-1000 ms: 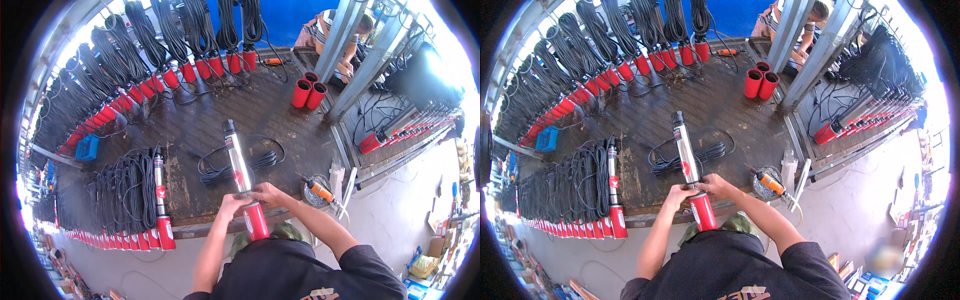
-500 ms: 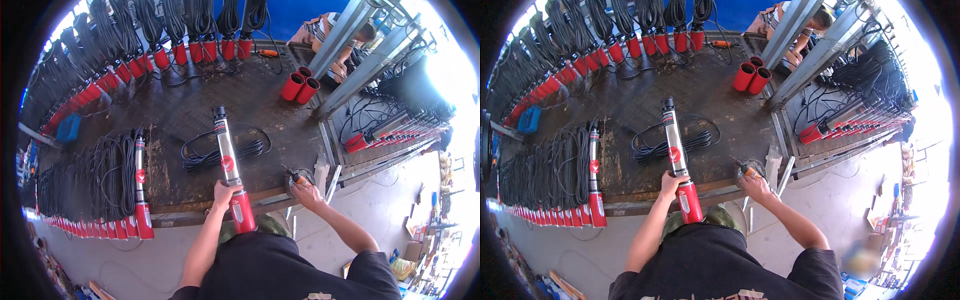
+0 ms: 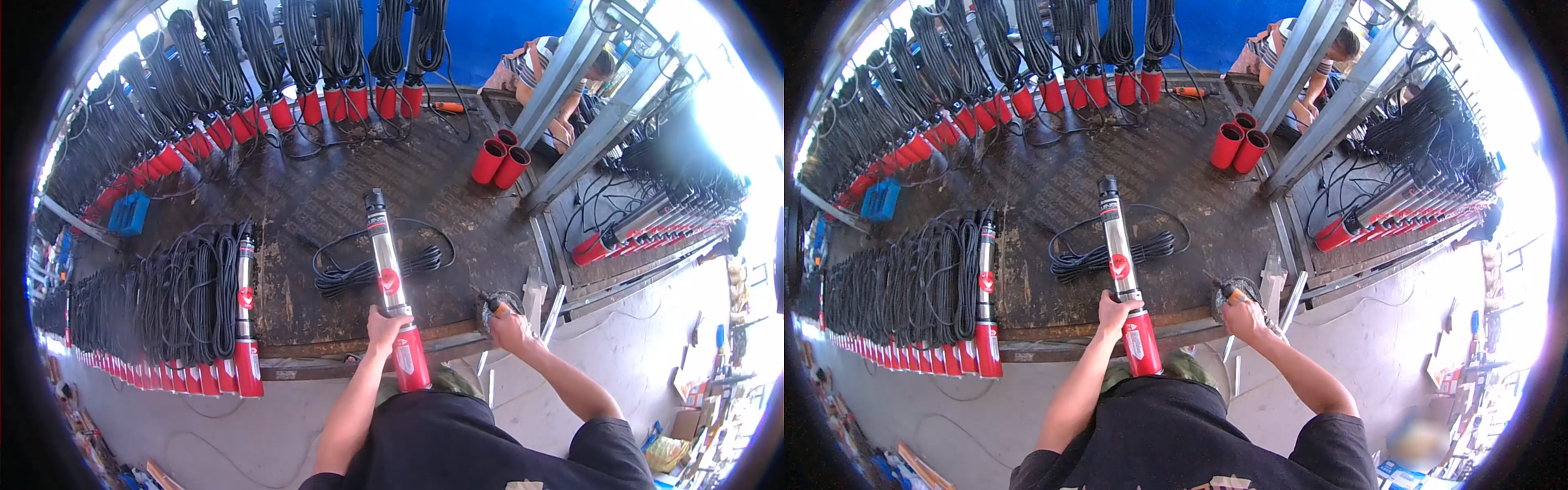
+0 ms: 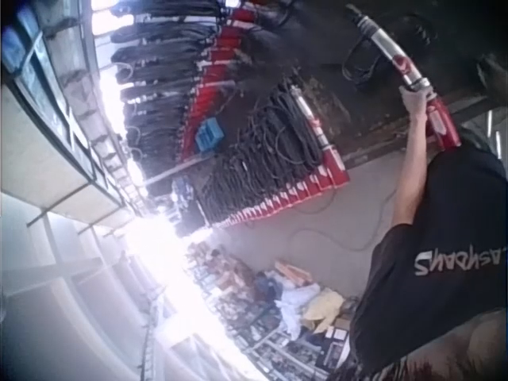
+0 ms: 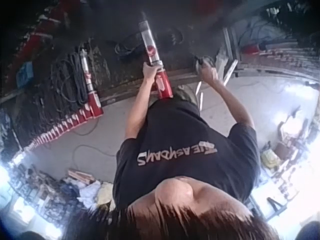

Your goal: The person assembles a submersible pump by sliding a red protective sleeve onto the pump body, tightening screws using a pneumatic screwdriver, and organizing the power cables.

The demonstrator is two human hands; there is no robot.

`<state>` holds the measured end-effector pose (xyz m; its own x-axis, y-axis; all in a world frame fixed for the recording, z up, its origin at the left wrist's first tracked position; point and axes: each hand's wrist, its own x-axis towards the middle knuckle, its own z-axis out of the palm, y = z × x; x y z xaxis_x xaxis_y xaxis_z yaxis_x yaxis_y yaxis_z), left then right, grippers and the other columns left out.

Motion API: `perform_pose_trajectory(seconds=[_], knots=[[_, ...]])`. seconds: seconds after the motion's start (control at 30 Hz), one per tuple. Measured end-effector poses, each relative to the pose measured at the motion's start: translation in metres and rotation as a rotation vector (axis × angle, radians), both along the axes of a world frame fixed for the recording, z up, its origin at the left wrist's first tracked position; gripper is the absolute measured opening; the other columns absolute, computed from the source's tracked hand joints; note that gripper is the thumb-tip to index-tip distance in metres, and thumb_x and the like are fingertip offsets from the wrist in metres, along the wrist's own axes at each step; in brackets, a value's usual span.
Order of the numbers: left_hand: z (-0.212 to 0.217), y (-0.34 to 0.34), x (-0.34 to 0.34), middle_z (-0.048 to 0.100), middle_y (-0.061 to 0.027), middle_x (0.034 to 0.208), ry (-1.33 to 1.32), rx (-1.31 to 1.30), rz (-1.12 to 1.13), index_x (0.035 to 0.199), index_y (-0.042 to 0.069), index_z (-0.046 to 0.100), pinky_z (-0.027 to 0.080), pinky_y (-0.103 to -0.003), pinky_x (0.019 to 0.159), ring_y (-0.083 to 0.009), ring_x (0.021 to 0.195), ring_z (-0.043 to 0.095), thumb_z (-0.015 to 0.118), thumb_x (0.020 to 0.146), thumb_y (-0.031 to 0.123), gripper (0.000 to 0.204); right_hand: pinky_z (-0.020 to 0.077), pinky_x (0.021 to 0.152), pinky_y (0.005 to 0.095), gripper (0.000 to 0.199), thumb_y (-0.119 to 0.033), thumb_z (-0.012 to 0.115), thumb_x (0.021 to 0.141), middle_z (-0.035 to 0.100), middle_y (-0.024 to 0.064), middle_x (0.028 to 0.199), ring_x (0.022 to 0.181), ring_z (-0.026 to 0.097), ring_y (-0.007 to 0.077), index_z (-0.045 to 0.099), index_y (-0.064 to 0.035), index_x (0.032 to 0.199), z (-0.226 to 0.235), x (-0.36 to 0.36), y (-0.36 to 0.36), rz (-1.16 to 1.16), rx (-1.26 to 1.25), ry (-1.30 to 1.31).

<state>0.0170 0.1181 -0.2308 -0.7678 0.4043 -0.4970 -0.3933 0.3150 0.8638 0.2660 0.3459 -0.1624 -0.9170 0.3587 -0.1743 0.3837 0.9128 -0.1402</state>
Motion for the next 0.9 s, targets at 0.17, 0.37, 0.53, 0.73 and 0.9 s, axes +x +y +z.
perform_pose_trajectory(seconds=[0.17, 0.37, 0.53, 0.73, 0.9], knots=[[0.013, -0.011, -0.002, 0.068, -0.0131, 0.097, -0.189, 0.197, 0.028, 0.107, 0.0, 0.055, 0.057, -0.036, 0.074, -0.0223, 0.083, 0.069, 0.086, 0.063, 0.005, 0.054, 0.0579, 0.07, 0.0356, 0.017, -0.018, 0.075, 0.079, 0.074, 0.0111, 0.081, 0.074, 0.072, 0.0256, 0.079, -0.0072, 0.091, -0.002, -0.023, -0.013, -0.352, -0.396, 0.351], [0.015, -0.013, -0.002, 0.066, -0.0124, 0.098, -0.263, 0.262, 0.035, 0.112, -0.002, 0.053, 0.058, -0.037, 0.073, -0.022, 0.082, 0.068, 0.086, 0.063, 0.001, 0.059, 0.0535, 0.066, 0.0232, 0.02, -0.012, 0.075, 0.088, 0.073, 0.004, 0.08, 0.075, 0.066, 0.0079, 0.075, 0.0032, 0.101, 0.013, -0.106, -0.072, -0.509, -1.149, 0.466], [0.021, -0.009, -0.004, 0.063, -0.0141, 0.103, -0.273, 0.276, 0.029, 0.118, -0.004, 0.049, 0.058, -0.035, 0.077, -0.0229, 0.089, 0.067, 0.085, 0.064, -0.001, 0.065, 0.0565, 0.072, 0.0273, 0.019, -0.015, 0.078, 0.083, 0.075, 0.0057, 0.082, 0.074, 0.069, 0.009, 0.078, -0.003, 0.097, -0.012, -0.148, -0.093, -0.364, -1.004, 0.532], [0.016, -0.01, -0.007, 0.06, -0.0173, 0.109, -0.224, 0.198, -0.004, 0.125, -0.006, 0.039, 0.058, -0.035, 0.079, -0.0236, 0.092, 0.067, 0.086, 0.065, 0.003, 0.076, 0.0506, 0.06, 0.0242, 0.039, -0.019, 0.078, 0.088, 0.069, 0.002, 0.092, 0.072, 0.062, 0.0102, 0.066, -0.0042, 0.122, -0.032, -0.152, -0.094, -0.708, -1.552, 0.393], [0.025, -0.009, -0.005, 0.059, -0.0192, 0.11, -0.233, 0.153, -0.003, 0.123, -0.005, 0.037, 0.059, -0.037, 0.07, -0.0243, 0.087, 0.067, 0.086, 0.066, 0.002, 0.076, 0.0449, 0.052, 0.0175, 0.024, -0.023, 0.067, 0.098, 0.068, 0.0012, 0.09, 0.067, 0.06, 0.0051, 0.064, -0.0028, 0.111, -0.054, -0.117, -0.079, -1.151, -1.975, 0.664]])
